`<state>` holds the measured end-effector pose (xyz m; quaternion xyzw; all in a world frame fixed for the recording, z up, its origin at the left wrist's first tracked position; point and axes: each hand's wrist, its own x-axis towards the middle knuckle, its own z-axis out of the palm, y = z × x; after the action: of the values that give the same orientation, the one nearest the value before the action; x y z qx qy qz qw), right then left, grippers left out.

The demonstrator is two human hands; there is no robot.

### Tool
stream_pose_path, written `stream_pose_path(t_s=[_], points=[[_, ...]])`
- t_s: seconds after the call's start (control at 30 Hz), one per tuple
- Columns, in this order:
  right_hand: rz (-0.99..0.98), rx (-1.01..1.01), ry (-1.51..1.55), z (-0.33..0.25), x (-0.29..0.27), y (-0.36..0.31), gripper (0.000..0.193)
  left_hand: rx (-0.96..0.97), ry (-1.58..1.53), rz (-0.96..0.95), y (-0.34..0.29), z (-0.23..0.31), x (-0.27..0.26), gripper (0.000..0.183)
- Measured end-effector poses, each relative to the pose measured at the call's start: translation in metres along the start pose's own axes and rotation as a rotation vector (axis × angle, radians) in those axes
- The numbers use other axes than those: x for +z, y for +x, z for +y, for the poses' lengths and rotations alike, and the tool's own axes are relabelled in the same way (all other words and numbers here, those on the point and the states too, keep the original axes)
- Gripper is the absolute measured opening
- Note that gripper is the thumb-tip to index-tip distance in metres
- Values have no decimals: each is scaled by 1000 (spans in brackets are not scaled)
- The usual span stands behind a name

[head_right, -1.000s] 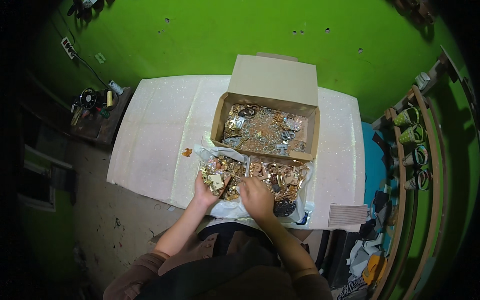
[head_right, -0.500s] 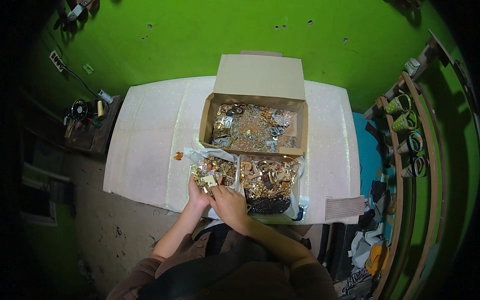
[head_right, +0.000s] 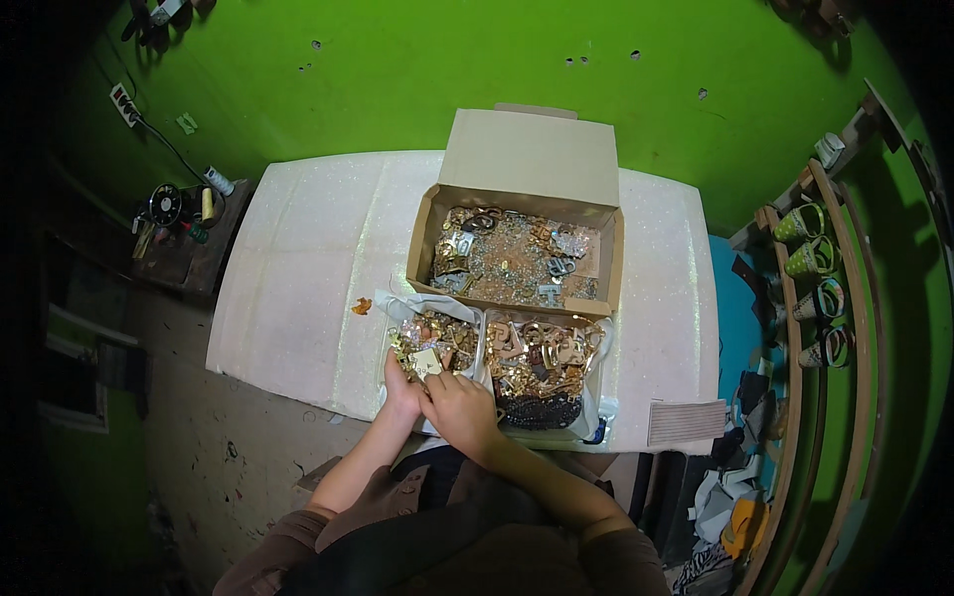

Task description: Sorting small metal and plastic shoe ornaments and buckles from a large box into smaller containers.

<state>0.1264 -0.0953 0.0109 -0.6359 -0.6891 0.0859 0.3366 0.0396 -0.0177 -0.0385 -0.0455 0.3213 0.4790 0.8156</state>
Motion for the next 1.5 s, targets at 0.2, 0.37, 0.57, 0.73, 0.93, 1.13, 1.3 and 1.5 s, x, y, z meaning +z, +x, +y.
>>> stream_pose_path(t_s=[0.2,0.37,0.57,0.73,0.93,1.13,1.3,1.5], points=[[-2,65,129,7,2,-4,11,-36,31,-46,3,0,-3,38],[-130,295,369,9,-3,-2,14,-89,-60,-28,0,2,6,39],[-156,565,917,29,8,-7,18,-129,-19,-16,3,2,7,36],[-49,632,1110,43,1,-10,18,-125,-34,-48,8,6,0,36],[165,914,1097,87,-5,-31,19,-106,-19,33,3,7,9,33],[149,992,1112,90,-10,-27,22,-127,-36,42,1,6,11,35],[8,658,348,65,-27,-10,30,-123,11,-3,0,6,14,34],[-74,447,274,23,-23,13,22,-130,-46,-109,6,7,4,36]])
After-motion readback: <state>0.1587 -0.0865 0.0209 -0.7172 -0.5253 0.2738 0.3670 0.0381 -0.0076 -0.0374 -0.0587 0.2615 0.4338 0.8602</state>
